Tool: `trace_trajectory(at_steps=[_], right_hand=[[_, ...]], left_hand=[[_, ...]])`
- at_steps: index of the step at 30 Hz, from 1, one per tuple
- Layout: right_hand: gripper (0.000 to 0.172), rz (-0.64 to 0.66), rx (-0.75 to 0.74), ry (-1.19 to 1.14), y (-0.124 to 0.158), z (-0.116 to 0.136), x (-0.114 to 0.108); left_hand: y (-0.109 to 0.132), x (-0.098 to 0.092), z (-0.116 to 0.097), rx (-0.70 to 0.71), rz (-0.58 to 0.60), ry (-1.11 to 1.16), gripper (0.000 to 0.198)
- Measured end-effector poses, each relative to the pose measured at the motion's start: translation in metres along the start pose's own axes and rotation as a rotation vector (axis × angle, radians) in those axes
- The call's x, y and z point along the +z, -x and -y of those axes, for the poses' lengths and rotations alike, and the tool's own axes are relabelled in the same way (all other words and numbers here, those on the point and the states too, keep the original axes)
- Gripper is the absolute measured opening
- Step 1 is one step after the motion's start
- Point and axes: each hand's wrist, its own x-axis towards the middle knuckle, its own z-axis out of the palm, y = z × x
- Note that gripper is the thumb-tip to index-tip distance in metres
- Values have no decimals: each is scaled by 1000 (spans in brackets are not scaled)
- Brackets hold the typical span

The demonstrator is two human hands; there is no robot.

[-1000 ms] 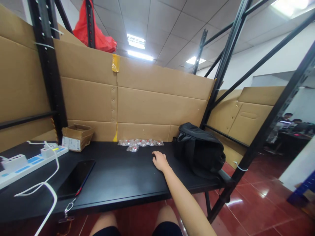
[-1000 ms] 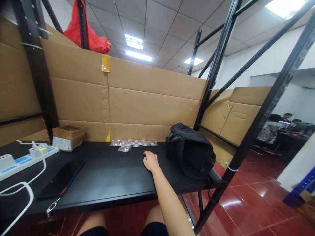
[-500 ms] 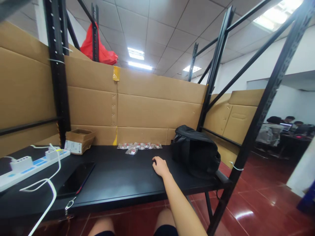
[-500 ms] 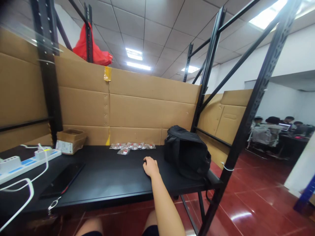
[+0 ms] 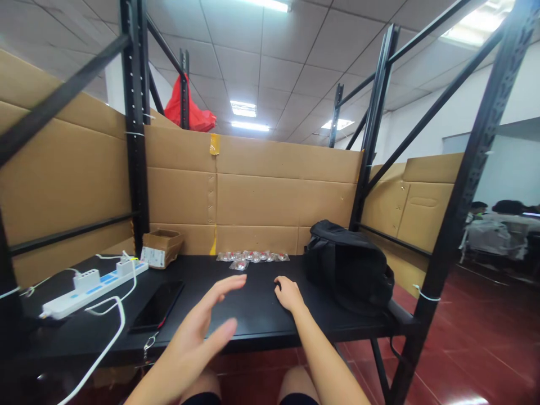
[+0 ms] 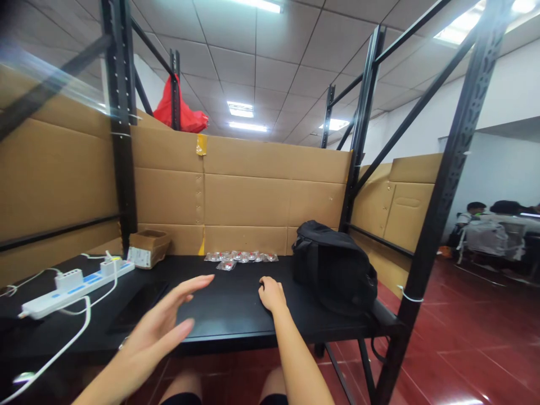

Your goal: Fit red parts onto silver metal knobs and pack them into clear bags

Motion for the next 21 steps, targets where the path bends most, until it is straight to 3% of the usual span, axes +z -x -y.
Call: trace_trajectory(at_steps=[4,6,8,11,15,21], right_hand=[[37,41,16,32,1,1,0],[41,64,50,88,-1,0,3],[48,121,85,135,-5,-2,7],[58,217,124,174,-11,-4,11],[64,278,168,212,-22,-6,14],[71,253,215,240,-53,-15,26]], left_hand=[[-76,17,37,-175,175,-433,49],[-93,30,63,-323,286,-630,56],[-103,44,90,-374,333,-749,60],[-117,63,118,-399,340,-795,64],[-142,76,134,-409,308,-795,72],[-180,85,146,-196,299,-747,66]])
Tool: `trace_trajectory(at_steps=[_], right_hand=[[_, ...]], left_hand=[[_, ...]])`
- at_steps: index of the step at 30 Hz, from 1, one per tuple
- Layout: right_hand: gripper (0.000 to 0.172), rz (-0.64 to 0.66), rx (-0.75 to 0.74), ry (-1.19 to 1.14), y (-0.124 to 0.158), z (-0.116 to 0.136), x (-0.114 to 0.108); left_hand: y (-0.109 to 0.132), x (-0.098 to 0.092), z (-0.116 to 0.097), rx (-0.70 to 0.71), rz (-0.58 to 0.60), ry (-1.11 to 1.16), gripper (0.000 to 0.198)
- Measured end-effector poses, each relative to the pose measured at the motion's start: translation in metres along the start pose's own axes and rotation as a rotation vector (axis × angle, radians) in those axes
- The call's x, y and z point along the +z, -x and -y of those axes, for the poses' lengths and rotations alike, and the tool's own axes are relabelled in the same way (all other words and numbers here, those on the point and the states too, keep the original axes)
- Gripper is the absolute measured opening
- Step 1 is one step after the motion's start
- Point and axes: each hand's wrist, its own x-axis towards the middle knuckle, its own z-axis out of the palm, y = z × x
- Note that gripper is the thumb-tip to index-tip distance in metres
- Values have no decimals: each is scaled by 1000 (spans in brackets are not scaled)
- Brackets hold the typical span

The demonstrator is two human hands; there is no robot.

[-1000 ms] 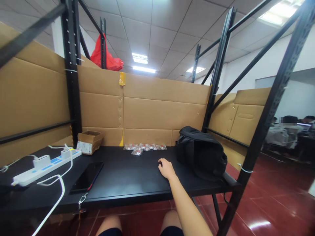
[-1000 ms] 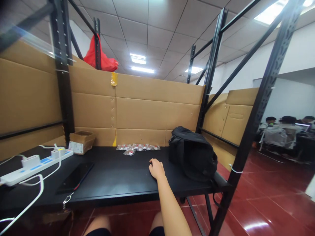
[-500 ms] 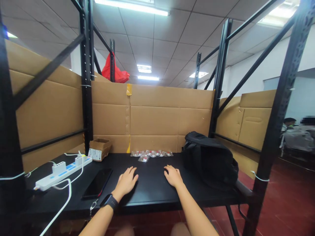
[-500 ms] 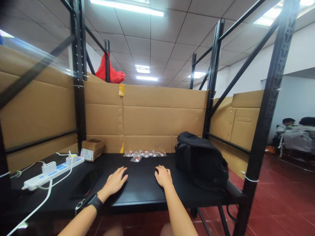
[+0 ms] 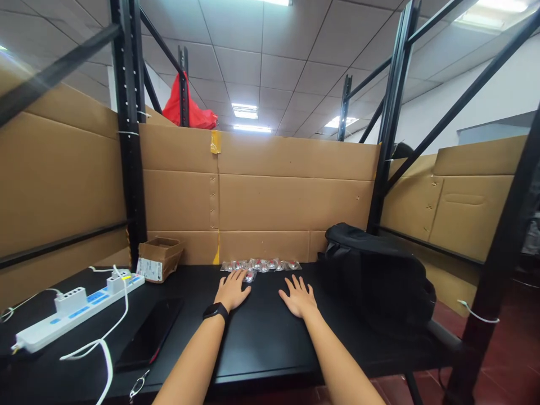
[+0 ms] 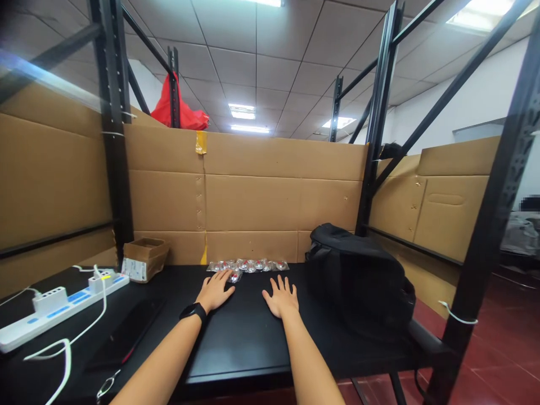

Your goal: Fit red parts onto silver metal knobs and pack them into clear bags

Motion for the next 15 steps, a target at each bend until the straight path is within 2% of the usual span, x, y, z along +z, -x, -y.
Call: trace_trajectory(at_steps=[3,7,11,13,15], right_hand=[[65,-129,-16,8,-17,6,0],[46,-287,-273,-49,-35,24,-6],[40,-249,-504,-328,-47,42,-6],[44,-190,-521,-552,-52,48,-1],[48,-131,-475,-774,-57,51,6]], left_hand=[[-12,1,-1,66,-20,10,55],[-17,3,1,93,-54,43,40],[-19,1,-1,151,-110,235,37],[-21,0,-5,155,-143,347,36],[-24,0,-10,164,-166,442,32]])
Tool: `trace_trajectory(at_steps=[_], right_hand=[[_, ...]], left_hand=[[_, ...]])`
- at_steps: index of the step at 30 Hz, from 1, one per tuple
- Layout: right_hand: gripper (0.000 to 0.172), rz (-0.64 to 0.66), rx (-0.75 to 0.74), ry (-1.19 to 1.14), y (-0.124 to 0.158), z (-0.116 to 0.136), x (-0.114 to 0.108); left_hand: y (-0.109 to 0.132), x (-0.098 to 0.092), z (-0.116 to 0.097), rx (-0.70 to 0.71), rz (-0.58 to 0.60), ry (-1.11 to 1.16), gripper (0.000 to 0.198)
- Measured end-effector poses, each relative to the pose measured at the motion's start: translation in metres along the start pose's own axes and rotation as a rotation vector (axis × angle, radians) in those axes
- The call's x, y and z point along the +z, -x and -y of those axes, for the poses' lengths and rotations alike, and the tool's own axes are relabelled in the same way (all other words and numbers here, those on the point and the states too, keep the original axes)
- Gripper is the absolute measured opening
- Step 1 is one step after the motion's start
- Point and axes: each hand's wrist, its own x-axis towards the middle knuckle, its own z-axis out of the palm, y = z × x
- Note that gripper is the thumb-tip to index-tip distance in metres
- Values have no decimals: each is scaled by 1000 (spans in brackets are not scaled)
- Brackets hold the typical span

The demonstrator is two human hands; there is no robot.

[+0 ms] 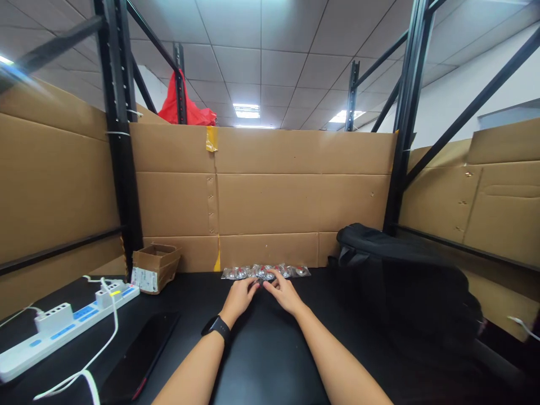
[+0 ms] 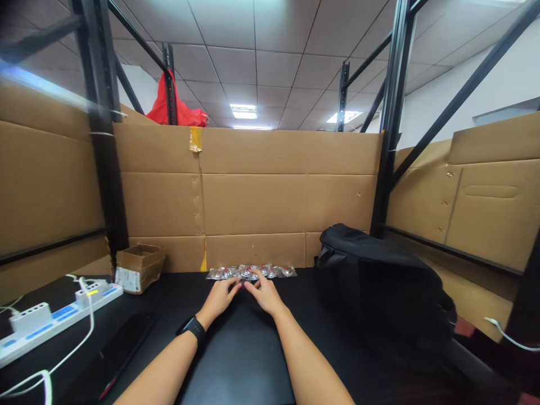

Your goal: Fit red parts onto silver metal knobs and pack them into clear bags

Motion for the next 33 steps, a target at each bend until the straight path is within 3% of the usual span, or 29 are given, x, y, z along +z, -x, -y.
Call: trace_trajectory(at_steps=[5,13,15,18,23,26,29,33], right_hand=[[47,-24,97,-187,-2,-14,4],[54,-71,24,-23,3,-9,-5],[58,-56,5,-37,5,-7,-4],[58,-40,14,-7,8,-5,-4],[44,82,-50,11,14,1,-10],[47,203,-87,35,17,7,-14],[44,261,-69,63,18,12,-16],[36,253,-68,119,17,13,-17]], left_hand=[[-2,0,-6,-55,-115,185,27],[-4,-20,-17,-141,-414,246,38],[-4,-30,-12,-170,-496,204,37],[-2,-50,10,-328,-623,21,36],[9,-71,55,-672,-470,-212,38],[14,-69,64,-780,-496,-300,46],[14,-66,57,-736,-482,-430,47],[8,-62,33,-426,-148,-373,28]])
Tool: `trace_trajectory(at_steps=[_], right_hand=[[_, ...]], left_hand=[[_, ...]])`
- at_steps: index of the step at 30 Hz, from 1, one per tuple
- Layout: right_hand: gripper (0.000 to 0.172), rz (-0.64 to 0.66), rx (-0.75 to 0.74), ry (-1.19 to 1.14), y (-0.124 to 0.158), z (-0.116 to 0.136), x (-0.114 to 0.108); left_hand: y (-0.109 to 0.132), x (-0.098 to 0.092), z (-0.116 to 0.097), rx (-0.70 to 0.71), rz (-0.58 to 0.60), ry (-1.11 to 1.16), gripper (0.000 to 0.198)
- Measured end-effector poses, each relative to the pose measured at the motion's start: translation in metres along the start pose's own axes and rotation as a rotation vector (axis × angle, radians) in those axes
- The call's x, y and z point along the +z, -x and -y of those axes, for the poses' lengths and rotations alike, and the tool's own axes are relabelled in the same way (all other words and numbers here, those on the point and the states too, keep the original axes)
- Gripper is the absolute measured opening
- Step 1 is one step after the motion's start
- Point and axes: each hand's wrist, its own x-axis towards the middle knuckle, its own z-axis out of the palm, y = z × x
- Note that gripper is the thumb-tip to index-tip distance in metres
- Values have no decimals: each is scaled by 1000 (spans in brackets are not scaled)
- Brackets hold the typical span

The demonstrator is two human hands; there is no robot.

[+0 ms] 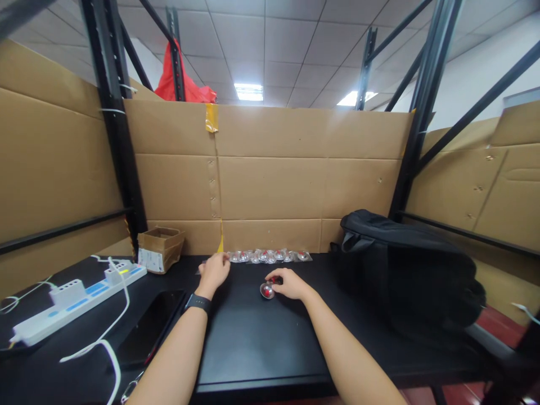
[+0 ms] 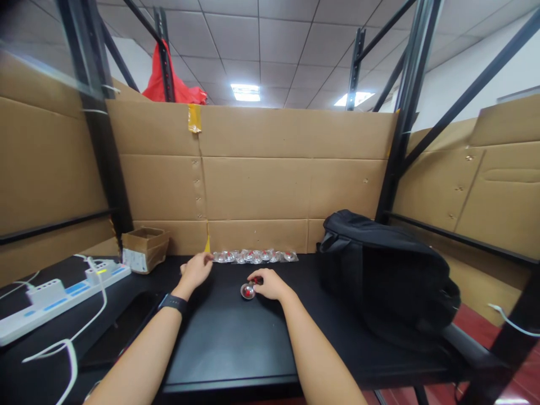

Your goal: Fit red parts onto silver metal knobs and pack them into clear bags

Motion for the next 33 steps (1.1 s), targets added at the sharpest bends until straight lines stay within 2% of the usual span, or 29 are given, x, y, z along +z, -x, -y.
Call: trace_trajectory(at_steps=[2,5,7,9,13,17,20,23,28,30,33], right_hand=[[34,-26,-19,17,0,-1,-1],[29,-49,-24,-8,0,-1,-3],[26,-55,-16,-30,-1,-1,-5],[23,-58,-7,-40,-1,-1,-7],[23,-102,34,-45,-3,-3,-11],[31,-73,-33,38,-2,-6,-10],[15,-29,-38,42,-1,-8,-7],[10,-70,-27,-8,-3,-11,-7],[8,-337,-37,-224,-9,-10,-10],[18,-341,-41,-369,-9,-7,-9],[29,-258,-44,-567,-9,1,-3]], left_hand=[[8,0,-18,208,114,60,26],[25,4,-47,444,256,196,27],[36,9,-62,564,335,262,28],[44,15,-72,614,370,275,26],[48,26,-74,564,363,299,24],[42,34,-66,470,379,322,25],[37,35,-61,400,371,330,25],[34,33,-59,347,330,325,26],[34,29,-61,379,352,443,21],[35,30,-63,402,364,596,24],[34,35,-65,391,343,800,32]])
